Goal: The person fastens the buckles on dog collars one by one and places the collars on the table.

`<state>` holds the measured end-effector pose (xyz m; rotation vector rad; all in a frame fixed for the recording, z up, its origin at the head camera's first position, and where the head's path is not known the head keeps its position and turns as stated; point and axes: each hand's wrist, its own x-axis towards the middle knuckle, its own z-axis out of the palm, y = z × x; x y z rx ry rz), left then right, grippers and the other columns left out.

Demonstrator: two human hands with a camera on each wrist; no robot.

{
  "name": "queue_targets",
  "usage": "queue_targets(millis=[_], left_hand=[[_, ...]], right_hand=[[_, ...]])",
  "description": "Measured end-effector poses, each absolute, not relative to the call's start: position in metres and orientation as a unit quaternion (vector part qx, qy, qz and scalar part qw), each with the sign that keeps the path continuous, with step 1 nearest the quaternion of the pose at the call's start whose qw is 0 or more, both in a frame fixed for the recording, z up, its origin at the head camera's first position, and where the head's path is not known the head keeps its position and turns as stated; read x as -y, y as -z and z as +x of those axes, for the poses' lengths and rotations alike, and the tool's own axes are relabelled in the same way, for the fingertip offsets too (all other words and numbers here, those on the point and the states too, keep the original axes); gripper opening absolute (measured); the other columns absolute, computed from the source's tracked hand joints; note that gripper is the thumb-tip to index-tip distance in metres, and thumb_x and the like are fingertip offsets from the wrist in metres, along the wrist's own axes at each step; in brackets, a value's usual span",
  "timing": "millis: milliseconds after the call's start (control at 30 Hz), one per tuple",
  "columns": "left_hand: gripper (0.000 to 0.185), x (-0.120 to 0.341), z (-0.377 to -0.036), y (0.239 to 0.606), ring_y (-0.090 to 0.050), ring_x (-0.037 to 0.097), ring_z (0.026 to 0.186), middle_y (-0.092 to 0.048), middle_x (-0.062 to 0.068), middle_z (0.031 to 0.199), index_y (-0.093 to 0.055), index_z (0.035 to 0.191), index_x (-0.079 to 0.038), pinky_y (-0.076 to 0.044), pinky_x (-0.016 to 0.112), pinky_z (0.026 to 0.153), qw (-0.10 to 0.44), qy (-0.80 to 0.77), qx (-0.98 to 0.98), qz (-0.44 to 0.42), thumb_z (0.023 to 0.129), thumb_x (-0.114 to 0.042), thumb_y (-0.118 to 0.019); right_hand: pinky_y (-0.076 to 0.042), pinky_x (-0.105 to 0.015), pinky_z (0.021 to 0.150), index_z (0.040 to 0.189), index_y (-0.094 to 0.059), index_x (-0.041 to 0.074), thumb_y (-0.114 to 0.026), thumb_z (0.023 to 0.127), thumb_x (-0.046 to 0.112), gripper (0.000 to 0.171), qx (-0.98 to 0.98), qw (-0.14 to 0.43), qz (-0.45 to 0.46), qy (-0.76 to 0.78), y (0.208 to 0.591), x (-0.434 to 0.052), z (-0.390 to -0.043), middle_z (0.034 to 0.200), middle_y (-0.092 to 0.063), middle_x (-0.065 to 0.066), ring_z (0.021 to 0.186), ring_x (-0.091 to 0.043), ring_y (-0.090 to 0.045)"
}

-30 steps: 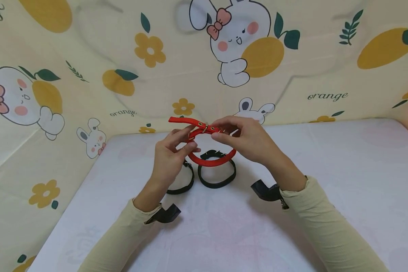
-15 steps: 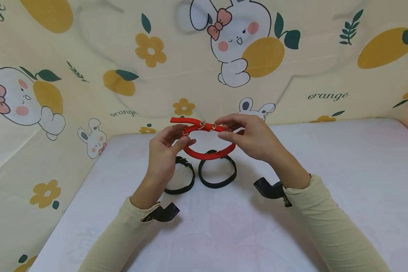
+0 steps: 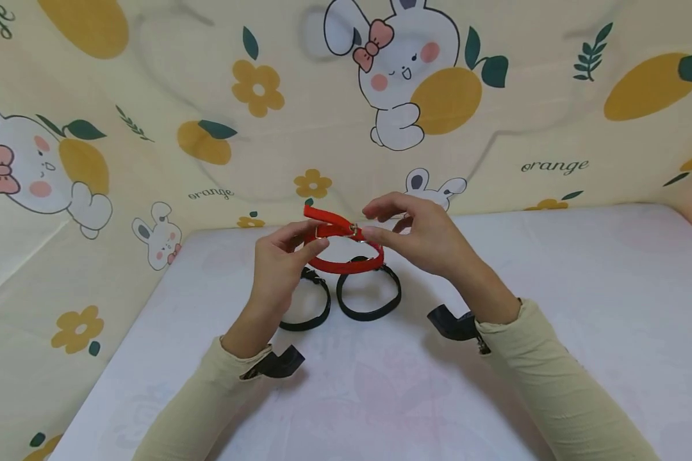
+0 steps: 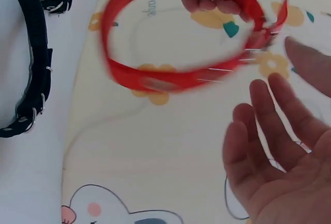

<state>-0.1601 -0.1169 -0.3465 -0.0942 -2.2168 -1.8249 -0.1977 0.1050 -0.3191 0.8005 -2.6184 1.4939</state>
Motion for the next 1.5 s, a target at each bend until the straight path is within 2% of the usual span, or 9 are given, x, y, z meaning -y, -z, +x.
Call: queue_targets(millis=[133, 233, 367, 500, 733, 867, 1033, 1300, 1500], left_hand=[[0.028, 0.111, -0.157, 0.349, -0.053, 0.016, 0.113, -0.069, 0.003, 0.108, -0.079, 0.106, -0.013, -0.056, 0.034, 0.088, 0.162, 0.555, 0.812, -0.075, 0.078, -0.012, -0.084], [0.028, 0.109, -0.156, 0.35, -0.053, 0.016, 0.109, -0.068, 0.003, 0.103, -0.079, 0.103, -0.012, -0.058, 0.031, 0.082, 0.168, 0.54, 0.82, -0.087, 0.076, -0.012, -0.085], [0.03, 0.111, -0.155, 0.347, -0.052, 0.016, 0.107, -0.069, 0.001, 0.104, -0.079, 0.107, -0.014, -0.053, 0.029, 0.083, 0.146, 0.521, 0.836, -0.094, 0.078, -0.015, -0.084], [0.029, 0.112, -0.154, 0.345, -0.053, 0.017, 0.107, -0.07, 0.002, 0.106, -0.078, 0.111, -0.014, -0.046, 0.031, 0.084, 0.133, 0.491, 0.853, -0.116, 0.081, -0.016, -0.082], [0.029, 0.106, -0.151, 0.348, -0.058, 0.017, 0.1, -0.068, 0.004, 0.106, -0.076, 0.113, -0.011, -0.053, 0.03, 0.081, 0.163, 0.463, 0.859, -0.146, 0.084, -0.014, -0.078], [0.027, 0.104, -0.15, 0.351, -0.059, 0.018, 0.1, -0.065, 0.006, 0.107, -0.075, 0.113, -0.008, -0.054, 0.03, 0.082, 0.199, 0.462, 0.847, -0.173, 0.086, -0.011, -0.076], [0.022, 0.103, -0.15, 0.355, -0.058, 0.019, 0.104, -0.063, 0.008, 0.11, -0.073, 0.111, -0.005, -0.054, 0.03, 0.086, 0.236, 0.467, 0.837, -0.16, 0.089, -0.006, -0.071], [0.019, 0.102, -0.149, 0.357, -0.059, 0.021, 0.103, -0.063, 0.009, 0.11, -0.072, 0.109, -0.003, -0.057, 0.036, 0.086, 0.242, 0.47, 0.836, -0.15, 0.091, -0.005, -0.067], [0.017, 0.1, -0.147, 0.355, -0.057, 0.019, 0.105, -0.063, 0.008, 0.106, -0.072, 0.108, -0.003, -0.057, 0.031, 0.085, 0.248, 0.459, 0.838, -0.161, 0.092, -0.005, -0.067]], right_hand=[[-0.047, -0.038, 0.094, 0.121, -0.067, 0.018, -0.072, 0.093, 0.027, 0.03, 0.838, 0.023, 0.291, -0.461, 0.318, -0.1, -0.191, 0.118, -0.069, 0.0, 0.106, -0.016, -0.061], [-0.048, -0.04, 0.088, 0.121, -0.067, 0.018, -0.069, 0.095, 0.026, 0.028, 0.837, 0.028, 0.316, -0.445, 0.318, -0.096, -0.188, 0.115, -0.07, 0.001, 0.1, -0.018, -0.064], [-0.053, -0.027, 0.082, 0.12, -0.069, 0.016, -0.069, 0.095, 0.024, 0.027, 0.834, 0.053, 0.317, -0.448, 0.321, -0.094, -0.188, 0.109, -0.072, 0.0, 0.095, -0.015, -0.066], [-0.052, -0.014, 0.08, 0.12, -0.07, 0.014, -0.07, 0.094, 0.022, 0.027, 0.827, 0.069, 0.307, -0.466, 0.321, -0.097, -0.188, 0.105, -0.072, 0.0, 0.093, -0.013, -0.066], [-0.056, -0.018, 0.074, 0.119, -0.072, 0.015, -0.071, 0.093, 0.022, 0.026, 0.829, 0.072, 0.292, -0.472, 0.318, -0.1, -0.186, 0.105, -0.072, -0.003, 0.089, -0.019, -0.071], [-0.055, -0.016, 0.077, 0.118, -0.073, 0.013, -0.071, 0.093, 0.02, 0.026, 0.819, 0.081, 0.295, -0.486, 0.317, -0.102, -0.185, 0.103, -0.071, -0.003, 0.083, -0.017, -0.07], [-0.054, -0.016, 0.078, 0.116, -0.074, 0.016, -0.072, 0.092, 0.019, 0.024, 0.809, 0.065, 0.314, -0.492, 0.314, -0.104, -0.183, 0.102, -0.071, 0.001, 0.088, -0.012, -0.067], [-0.051, -0.014, 0.077, 0.109, -0.078, 0.019, -0.075, 0.09, 0.021, 0.02, 0.833, 0.063, 0.298, -0.463, 0.309, -0.106, -0.182, 0.097, -0.07, 0.002, 0.088, -0.011, -0.063], [-0.047, -0.02, 0.069, 0.101, -0.08, 0.022, -0.076, 0.087, 0.017, 0.016, 0.851, 0.08, 0.29, -0.431, 0.309, -0.105, -0.18, 0.086, -0.067, 0.004, 0.082, -0.011, -0.058]])
